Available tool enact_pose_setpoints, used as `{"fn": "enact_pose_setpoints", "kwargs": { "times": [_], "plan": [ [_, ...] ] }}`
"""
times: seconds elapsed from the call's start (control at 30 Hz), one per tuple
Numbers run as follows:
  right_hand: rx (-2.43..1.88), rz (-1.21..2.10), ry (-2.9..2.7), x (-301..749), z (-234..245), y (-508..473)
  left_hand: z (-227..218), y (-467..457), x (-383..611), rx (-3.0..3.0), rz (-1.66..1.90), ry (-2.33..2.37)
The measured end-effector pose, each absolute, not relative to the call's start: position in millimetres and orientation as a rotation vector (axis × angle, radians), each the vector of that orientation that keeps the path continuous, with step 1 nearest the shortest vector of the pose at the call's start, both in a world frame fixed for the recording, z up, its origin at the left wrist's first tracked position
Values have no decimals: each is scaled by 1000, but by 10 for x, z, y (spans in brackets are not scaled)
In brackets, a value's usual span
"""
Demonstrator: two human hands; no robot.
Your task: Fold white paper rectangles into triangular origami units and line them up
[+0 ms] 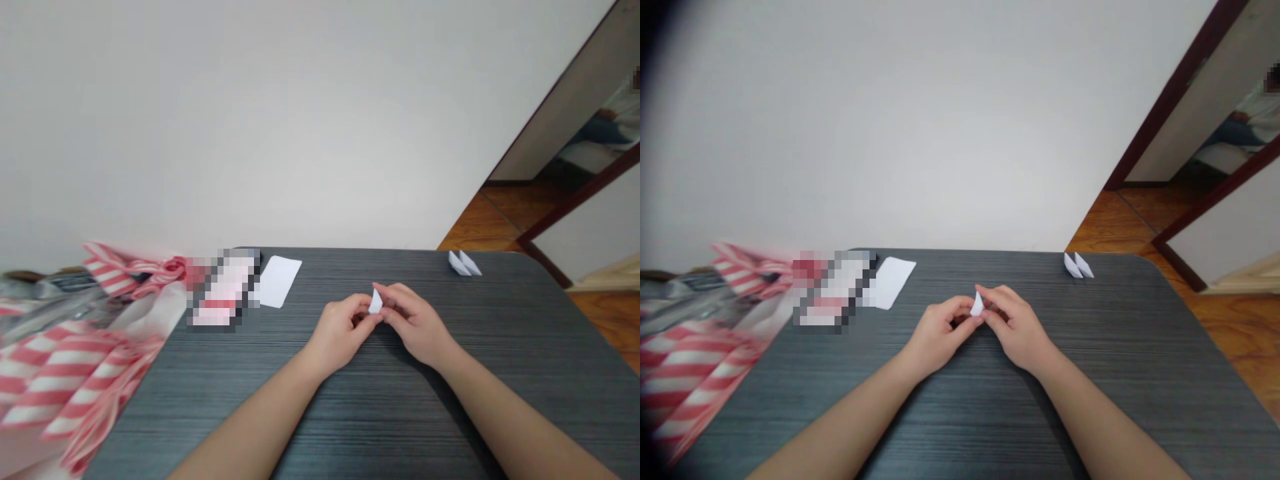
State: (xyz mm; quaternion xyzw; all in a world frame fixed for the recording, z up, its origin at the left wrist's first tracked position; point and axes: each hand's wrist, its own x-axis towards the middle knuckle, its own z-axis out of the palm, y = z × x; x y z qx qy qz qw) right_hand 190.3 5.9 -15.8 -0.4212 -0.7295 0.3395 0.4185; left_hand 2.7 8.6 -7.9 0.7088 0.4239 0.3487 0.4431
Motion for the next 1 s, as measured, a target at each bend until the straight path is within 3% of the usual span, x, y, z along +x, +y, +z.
{"fn": "enact_pose_setpoints", "kwargs": {
  "times": [0.33, 1.0],
  "plan": [
    [-1023, 1000, -1671, 1890, -243, 55, -75, 96, 23, 1847, 861, 1096],
    [-1059, 797, -1880, 1893, -72, 50, 29, 74, 16, 2020, 788, 1027]
  ]
}}
